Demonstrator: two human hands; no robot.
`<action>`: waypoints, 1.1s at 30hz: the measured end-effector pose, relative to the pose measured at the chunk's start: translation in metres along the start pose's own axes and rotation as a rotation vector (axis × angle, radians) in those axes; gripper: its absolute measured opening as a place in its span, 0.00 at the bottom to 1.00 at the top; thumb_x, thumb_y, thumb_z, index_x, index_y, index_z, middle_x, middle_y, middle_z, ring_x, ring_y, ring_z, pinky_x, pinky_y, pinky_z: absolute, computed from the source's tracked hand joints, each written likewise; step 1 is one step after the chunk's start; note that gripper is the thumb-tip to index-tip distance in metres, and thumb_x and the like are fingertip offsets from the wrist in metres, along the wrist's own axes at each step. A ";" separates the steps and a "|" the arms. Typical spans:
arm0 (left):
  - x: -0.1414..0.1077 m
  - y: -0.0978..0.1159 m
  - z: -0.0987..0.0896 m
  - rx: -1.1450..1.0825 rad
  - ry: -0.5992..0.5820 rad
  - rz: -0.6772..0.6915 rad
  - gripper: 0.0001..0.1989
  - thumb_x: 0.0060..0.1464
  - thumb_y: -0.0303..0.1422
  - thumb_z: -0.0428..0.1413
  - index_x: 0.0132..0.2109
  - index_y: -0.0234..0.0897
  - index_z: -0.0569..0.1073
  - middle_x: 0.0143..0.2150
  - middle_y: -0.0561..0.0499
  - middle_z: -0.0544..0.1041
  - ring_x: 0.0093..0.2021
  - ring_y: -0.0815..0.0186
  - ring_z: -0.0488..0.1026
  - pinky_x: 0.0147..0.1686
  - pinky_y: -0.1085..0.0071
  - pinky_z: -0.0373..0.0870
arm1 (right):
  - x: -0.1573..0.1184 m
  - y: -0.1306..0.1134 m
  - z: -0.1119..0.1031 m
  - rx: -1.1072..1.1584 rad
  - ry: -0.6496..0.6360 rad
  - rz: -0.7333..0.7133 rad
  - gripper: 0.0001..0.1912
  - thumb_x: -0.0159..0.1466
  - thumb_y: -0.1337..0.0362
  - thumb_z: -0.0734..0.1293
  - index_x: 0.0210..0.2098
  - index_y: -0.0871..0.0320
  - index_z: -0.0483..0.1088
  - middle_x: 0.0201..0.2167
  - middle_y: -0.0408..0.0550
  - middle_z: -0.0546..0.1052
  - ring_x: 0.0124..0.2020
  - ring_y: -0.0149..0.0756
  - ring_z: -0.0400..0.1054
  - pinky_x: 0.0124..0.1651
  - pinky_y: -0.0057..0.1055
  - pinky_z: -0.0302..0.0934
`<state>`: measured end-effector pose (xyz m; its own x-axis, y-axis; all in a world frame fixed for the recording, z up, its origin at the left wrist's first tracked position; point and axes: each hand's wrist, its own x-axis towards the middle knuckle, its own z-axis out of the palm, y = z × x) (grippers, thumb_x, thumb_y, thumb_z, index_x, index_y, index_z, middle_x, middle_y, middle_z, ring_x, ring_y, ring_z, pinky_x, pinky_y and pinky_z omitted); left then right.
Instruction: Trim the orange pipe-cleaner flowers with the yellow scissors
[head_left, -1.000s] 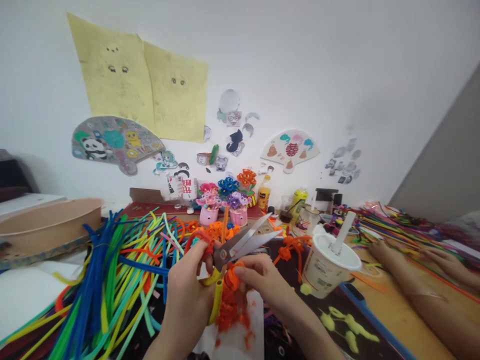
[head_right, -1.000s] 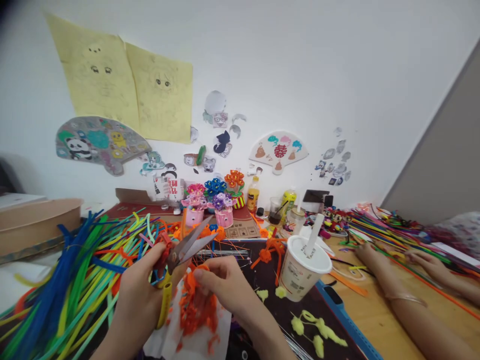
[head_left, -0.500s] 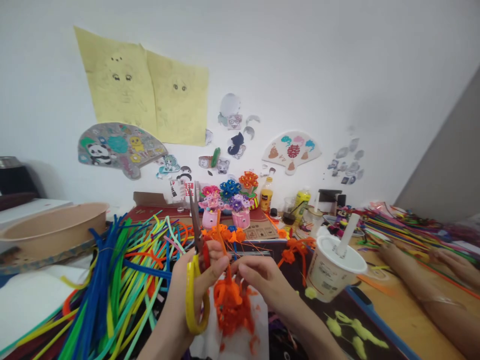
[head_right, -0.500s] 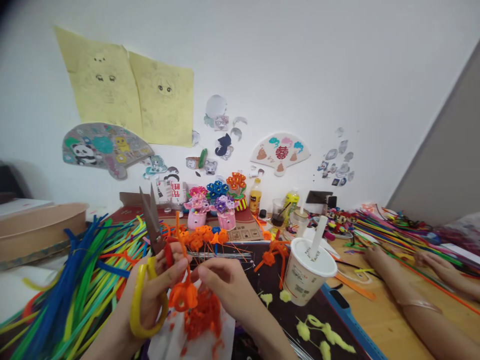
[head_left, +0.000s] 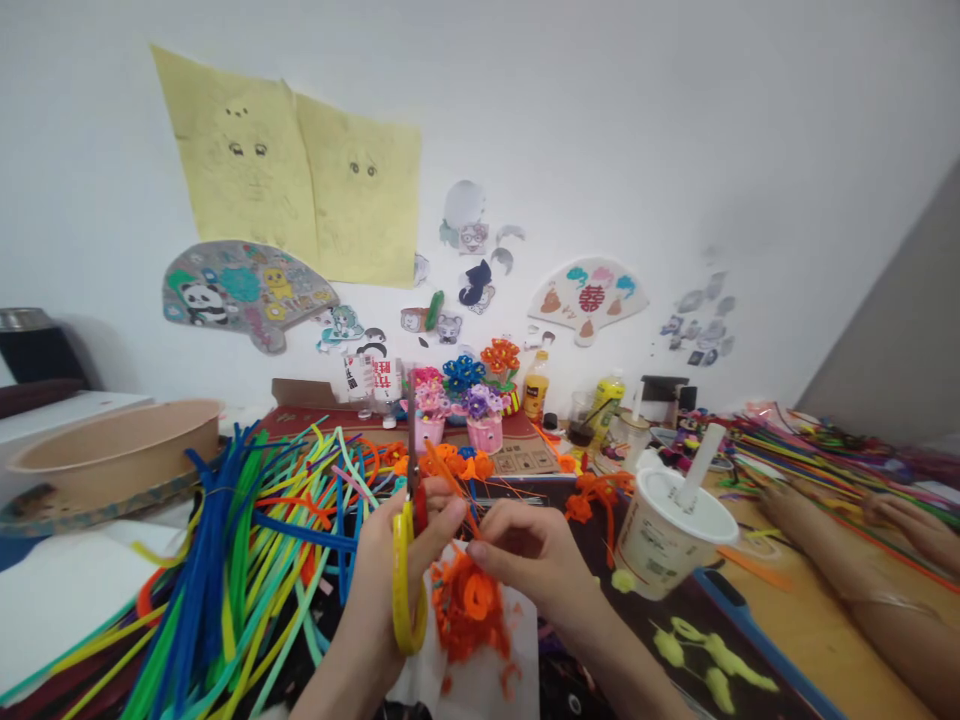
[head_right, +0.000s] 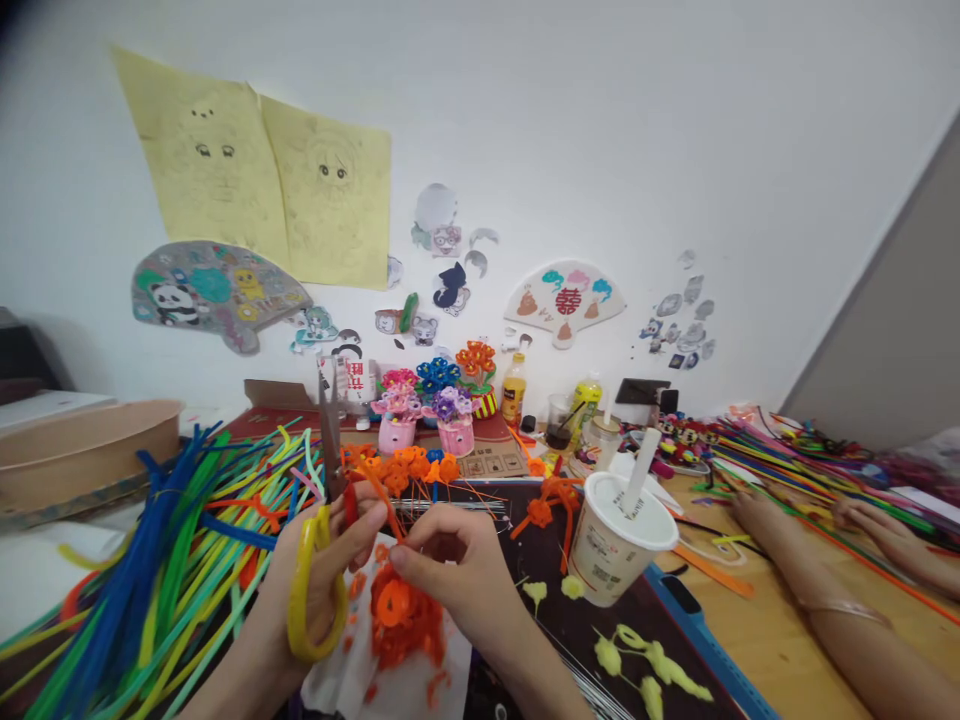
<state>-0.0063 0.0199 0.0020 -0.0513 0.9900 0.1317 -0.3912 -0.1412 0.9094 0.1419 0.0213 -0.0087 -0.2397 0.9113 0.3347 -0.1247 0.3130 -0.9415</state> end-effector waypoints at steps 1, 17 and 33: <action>0.001 -0.001 -0.002 0.005 0.016 0.008 0.15 0.40 0.37 0.68 0.34 0.38 0.74 0.19 0.63 0.66 0.20 0.77 0.58 0.21 0.81 0.57 | 0.000 0.000 0.000 -0.013 0.000 -0.003 0.14 0.52 0.58 0.75 0.20 0.59 0.70 0.21 0.41 0.70 0.24 0.30 0.61 0.28 0.28 0.56; 0.001 0.006 -0.007 0.189 0.057 0.071 0.16 0.50 0.43 0.61 0.27 0.39 0.65 0.17 0.63 0.58 0.19 0.75 0.52 0.20 0.77 0.50 | -0.006 -0.005 0.003 -0.128 -0.186 0.072 0.17 0.53 0.57 0.74 0.19 0.59 0.66 0.18 0.38 0.66 0.21 0.27 0.55 0.24 0.27 0.48; 0.002 0.006 -0.008 0.251 0.004 0.043 0.19 0.52 0.44 0.56 0.21 0.41 0.59 0.13 0.62 0.58 0.16 0.75 0.52 0.17 0.77 0.49 | -0.002 -0.004 -0.007 -0.215 -0.261 -0.074 0.17 0.55 0.56 0.73 0.20 0.59 0.65 0.22 0.39 0.64 0.24 0.29 0.57 0.27 0.28 0.49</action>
<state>-0.0167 0.0215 0.0049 -0.0665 0.9830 0.1712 -0.1482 -0.1794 0.9726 0.1491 0.0205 -0.0058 -0.4792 0.7935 0.3751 0.0484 0.4506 -0.8914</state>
